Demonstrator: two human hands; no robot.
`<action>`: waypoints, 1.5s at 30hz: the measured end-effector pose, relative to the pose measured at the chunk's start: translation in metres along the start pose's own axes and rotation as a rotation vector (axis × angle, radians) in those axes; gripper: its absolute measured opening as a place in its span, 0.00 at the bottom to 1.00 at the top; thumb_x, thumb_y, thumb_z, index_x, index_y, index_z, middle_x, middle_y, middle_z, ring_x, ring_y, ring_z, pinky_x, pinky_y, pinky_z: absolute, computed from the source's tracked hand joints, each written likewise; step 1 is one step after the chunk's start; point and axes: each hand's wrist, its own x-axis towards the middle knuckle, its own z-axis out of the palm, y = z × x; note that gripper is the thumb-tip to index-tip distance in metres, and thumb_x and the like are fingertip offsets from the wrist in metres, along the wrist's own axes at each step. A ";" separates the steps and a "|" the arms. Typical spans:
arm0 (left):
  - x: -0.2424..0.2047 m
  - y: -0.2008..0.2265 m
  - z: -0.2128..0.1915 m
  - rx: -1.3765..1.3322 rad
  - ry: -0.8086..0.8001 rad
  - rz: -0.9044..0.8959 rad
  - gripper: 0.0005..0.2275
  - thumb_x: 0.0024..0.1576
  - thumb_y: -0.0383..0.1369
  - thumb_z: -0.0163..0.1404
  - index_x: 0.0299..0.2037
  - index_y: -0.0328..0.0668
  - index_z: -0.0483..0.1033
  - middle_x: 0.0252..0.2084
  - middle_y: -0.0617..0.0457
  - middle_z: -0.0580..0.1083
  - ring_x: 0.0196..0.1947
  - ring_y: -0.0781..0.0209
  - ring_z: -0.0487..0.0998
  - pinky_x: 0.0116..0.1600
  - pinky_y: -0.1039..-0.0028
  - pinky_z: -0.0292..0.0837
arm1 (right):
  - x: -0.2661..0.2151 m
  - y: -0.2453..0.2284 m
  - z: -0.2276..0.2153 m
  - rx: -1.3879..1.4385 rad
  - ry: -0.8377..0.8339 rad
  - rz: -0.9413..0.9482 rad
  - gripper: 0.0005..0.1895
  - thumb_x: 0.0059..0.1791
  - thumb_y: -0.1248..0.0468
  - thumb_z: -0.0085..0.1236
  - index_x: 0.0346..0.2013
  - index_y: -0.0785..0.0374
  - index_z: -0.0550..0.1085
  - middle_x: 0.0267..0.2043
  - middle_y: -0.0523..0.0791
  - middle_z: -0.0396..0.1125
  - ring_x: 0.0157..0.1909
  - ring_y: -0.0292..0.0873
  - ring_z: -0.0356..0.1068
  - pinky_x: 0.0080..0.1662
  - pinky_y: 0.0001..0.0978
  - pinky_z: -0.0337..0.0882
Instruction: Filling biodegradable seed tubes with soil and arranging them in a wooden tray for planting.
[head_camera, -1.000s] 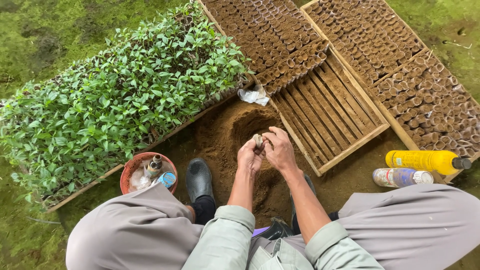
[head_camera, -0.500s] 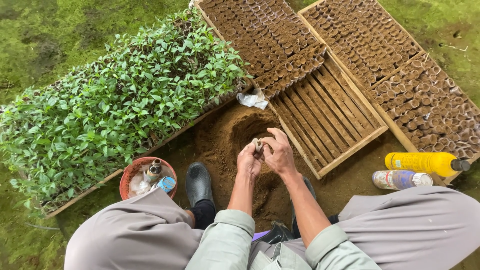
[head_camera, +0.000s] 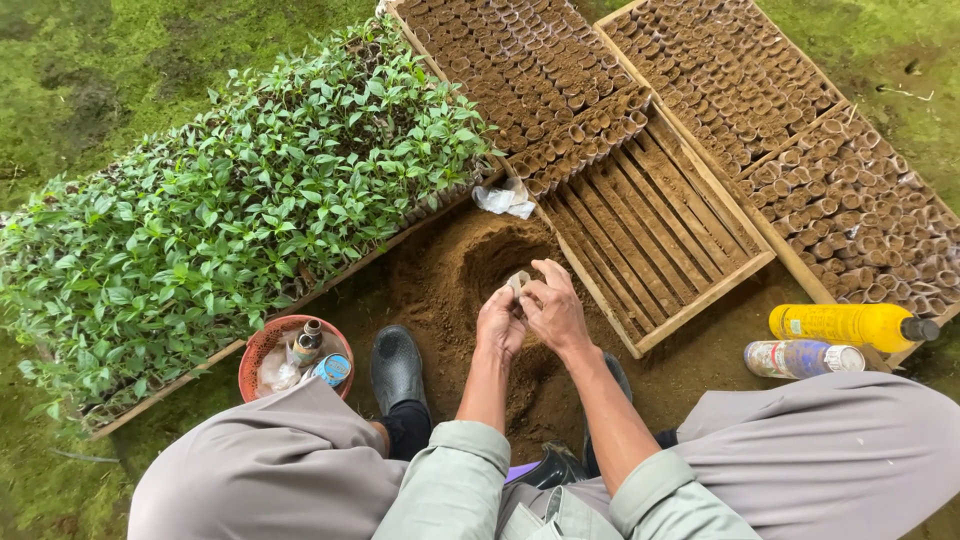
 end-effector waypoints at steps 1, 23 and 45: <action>-0.008 0.004 0.007 0.001 -0.002 0.000 0.04 0.63 0.29 0.52 0.43 0.39 0.77 0.36 0.40 0.80 0.34 0.51 0.84 0.40 0.68 0.84 | 0.000 0.001 0.001 -0.001 0.002 0.000 0.05 0.41 0.65 0.65 0.32 0.56 0.80 0.60 0.51 0.68 0.68 0.57 0.62 0.68 0.49 0.62; 0.001 0.030 -0.017 -0.151 -0.024 -0.065 0.11 0.66 0.32 0.46 0.48 0.30 0.77 0.47 0.33 0.79 0.41 0.42 0.85 0.46 0.58 0.86 | -0.045 0.074 0.074 -0.106 -0.284 0.457 0.28 0.49 0.52 0.63 0.60 0.60 0.72 0.60 0.54 0.65 0.66 0.58 0.65 0.64 0.51 0.66; -0.003 0.038 -0.009 -0.149 -0.058 -0.049 0.11 0.66 0.33 0.45 0.49 0.33 0.78 0.50 0.33 0.79 0.43 0.38 0.84 0.47 0.54 0.85 | -0.037 0.075 0.093 0.293 -0.160 0.942 0.06 0.41 0.65 0.69 0.29 0.48 0.84 0.24 0.44 0.76 0.22 0.40 0.77 0.25 0.28 0.73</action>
